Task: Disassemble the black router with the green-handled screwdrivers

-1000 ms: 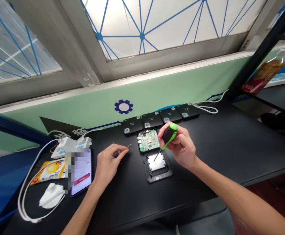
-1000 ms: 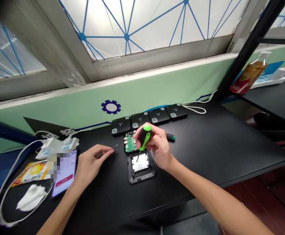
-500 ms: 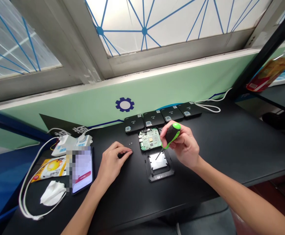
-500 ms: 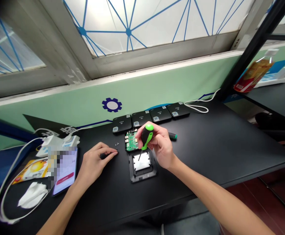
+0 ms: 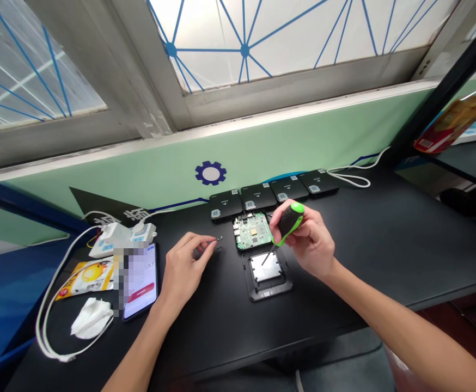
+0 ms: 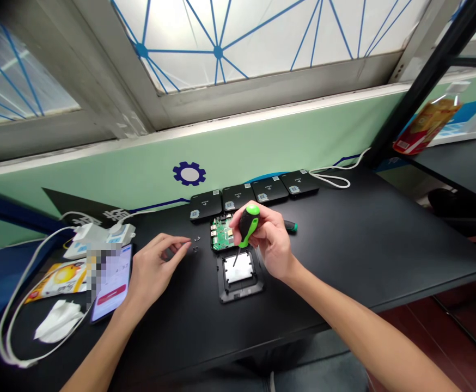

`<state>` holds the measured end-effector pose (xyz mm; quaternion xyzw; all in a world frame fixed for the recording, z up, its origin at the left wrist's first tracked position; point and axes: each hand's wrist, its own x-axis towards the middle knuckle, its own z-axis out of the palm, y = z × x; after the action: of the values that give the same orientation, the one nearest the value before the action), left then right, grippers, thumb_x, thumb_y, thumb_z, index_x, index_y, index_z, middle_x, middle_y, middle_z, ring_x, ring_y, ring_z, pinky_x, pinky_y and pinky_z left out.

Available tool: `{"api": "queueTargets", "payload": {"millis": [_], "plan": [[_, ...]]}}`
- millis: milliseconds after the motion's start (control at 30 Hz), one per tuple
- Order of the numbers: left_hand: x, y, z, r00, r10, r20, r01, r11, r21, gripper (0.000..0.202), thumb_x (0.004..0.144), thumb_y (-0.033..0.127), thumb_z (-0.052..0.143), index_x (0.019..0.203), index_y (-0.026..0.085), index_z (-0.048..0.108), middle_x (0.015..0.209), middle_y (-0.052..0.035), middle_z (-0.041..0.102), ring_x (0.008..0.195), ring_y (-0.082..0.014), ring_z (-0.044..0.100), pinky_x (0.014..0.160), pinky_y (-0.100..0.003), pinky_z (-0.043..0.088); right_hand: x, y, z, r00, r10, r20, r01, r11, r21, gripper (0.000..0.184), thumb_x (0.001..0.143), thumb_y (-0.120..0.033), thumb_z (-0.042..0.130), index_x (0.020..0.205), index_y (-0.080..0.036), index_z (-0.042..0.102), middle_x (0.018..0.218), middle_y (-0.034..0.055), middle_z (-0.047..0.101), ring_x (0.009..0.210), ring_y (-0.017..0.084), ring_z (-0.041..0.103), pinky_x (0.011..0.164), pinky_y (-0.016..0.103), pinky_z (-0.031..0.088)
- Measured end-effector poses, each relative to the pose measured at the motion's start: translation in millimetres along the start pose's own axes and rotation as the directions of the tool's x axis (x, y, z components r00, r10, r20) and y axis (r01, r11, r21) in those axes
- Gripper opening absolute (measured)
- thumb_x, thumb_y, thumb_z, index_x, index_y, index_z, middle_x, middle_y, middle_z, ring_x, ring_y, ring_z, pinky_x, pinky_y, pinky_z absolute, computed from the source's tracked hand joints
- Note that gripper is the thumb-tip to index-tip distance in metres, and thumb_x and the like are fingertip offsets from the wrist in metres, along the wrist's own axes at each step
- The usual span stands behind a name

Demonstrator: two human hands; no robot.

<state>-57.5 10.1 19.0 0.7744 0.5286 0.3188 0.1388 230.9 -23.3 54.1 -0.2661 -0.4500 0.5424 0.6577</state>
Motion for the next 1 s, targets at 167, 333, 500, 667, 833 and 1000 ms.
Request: {"api": "queueTargets", "payload": {"millis": [167, 333, 500, 667, 833, 1000], "plan": [[-0.8, 9.6, -5.7, 0.999, -0.025, -0.048, 0.025, 1.0, -0.002, 0.038, 0.115, 0.043, 0.055, 0.09, 0.023, 0.075, 0.078, 0.0003, 0.071, 0.066, -0.0172, 0.06, 0.067, -0.03, 0.045, 0.5, -2.9, 0.2, 1.0, -0.012, 0.008, 0.012, 1.0, 0.02, 0.032, 0.069, -0.024, 0.059, 0.092, -0.018, 0.08, 0.066, 0.0035, 0.069, 0.056, 0.017, 0.047, 0.05, 0.031, 0.026], [-9.1, 13.1, -5.3, 0.987, 0.157, 0.016, -0.157, 0.987, -0.016, 0.058, 0.121, 0.034, 0.035, 0.066, 0.023, 0.05, 0.057, 0.0022, 0.053, 0.054, -0.0146, 0.053, 0.062, -0.031, 0.038, 3.9, -3.4, -3.3, 0.999, -0.034, -0.017, 0.034, 0.999, -0.002, 0.025, 0.087, -0.042, 0.068, 0.093, -0.019, 0.077, 0.061, -0.0008, 0.061, 0.052, 0.013, 0.038, 0.048, 0.027, 0.024], [-12.7, 17.8, 6.3, 0.941, 0.336, 0.027, -0.337, 0.941, 0.014, 0.033, 0.119, 0.03, 0.05, 0.09, 0.022, 0.062, 0.068, 0.006, 0.055, 0.053, -0.0107, 0.048, 0.06, -0.027, 0.037, 18.7, -5.5, -15.2, 0.986, -0.03, -0.163, 0.024, 0.999, -0.039, 0.042, 0.095, -0.062, 0.076, 0.087, -0.02, 0.075, 0.067, -0.0016, 0.065, 0.045, 0.008, 0.036, 0.039, 0.023, 0.026], [-15.7, 22.1, 17.1, 0.914, 0.403, 0.051, -0.403, 0.915, -0.01, 0.012, 0.115, 0.029, 0.059, 0.114, 0.021, 0.067, 0.079, 0.0051, 0.06, 0.059, -0.0114, 0.053, 0.062, -0.027, 0.041, 33.8, -19.6, -46.0, 0.909, -0.094, -0.406, 0.081, 0.995, -0.051, 0.052, 0.086, -0.069, 0.089, 0.085, -0.019, 0.077, 0.064, -0.0062, 0.051, 0.046, 0.005, 0.034, 0.036, 0.017, 0.027], [-23.1, 38.4, 23.6, 0.899, 0.431, 0.081, -0.421, 0.9, -0.113, 0.02, 0.103, 0.033, 0.077, 0.118, 0.023, 0.068, 0.104, -0.0045, 0.076, 0.097, -0.0246, 0.071, 0.094, -0.04, 0.05, 24.4, -33.8, -110.3, 0.854, 0.003, -0.52, -0.011, 1.0, -0.011, 0.052, 0.084, -0.072, 0.087, 0.086, -0.021, 0.076, 0.064, -0.0039, 0.054, 0.052, 0.01, 0.052, 0.038, 0.019, 0.043], [-31.1, 49.8, 36.6, 0.894, 0.422, 0.15, -0.387, 0.896, -0.218, 0.048, 0.094, 0.031, 0.085, 0.136, 0.027, 0.063, 0.133, -0.0096, 0.078, 0.13, -0.0343, 0.068, 0.115, -0.05, 0.043, -5.8, -41.3, -159.0, 0.818, 0.075, -0.571, -0.185, 0.973, -0.137, 0.033, 0.093, -0.055, 0.082, 0.086, -0.024, 0.075, 0.062, 0.0001, 0.063, 0.051, 0.016, 0.063, 0.049, 0.028, 0.058]]}}
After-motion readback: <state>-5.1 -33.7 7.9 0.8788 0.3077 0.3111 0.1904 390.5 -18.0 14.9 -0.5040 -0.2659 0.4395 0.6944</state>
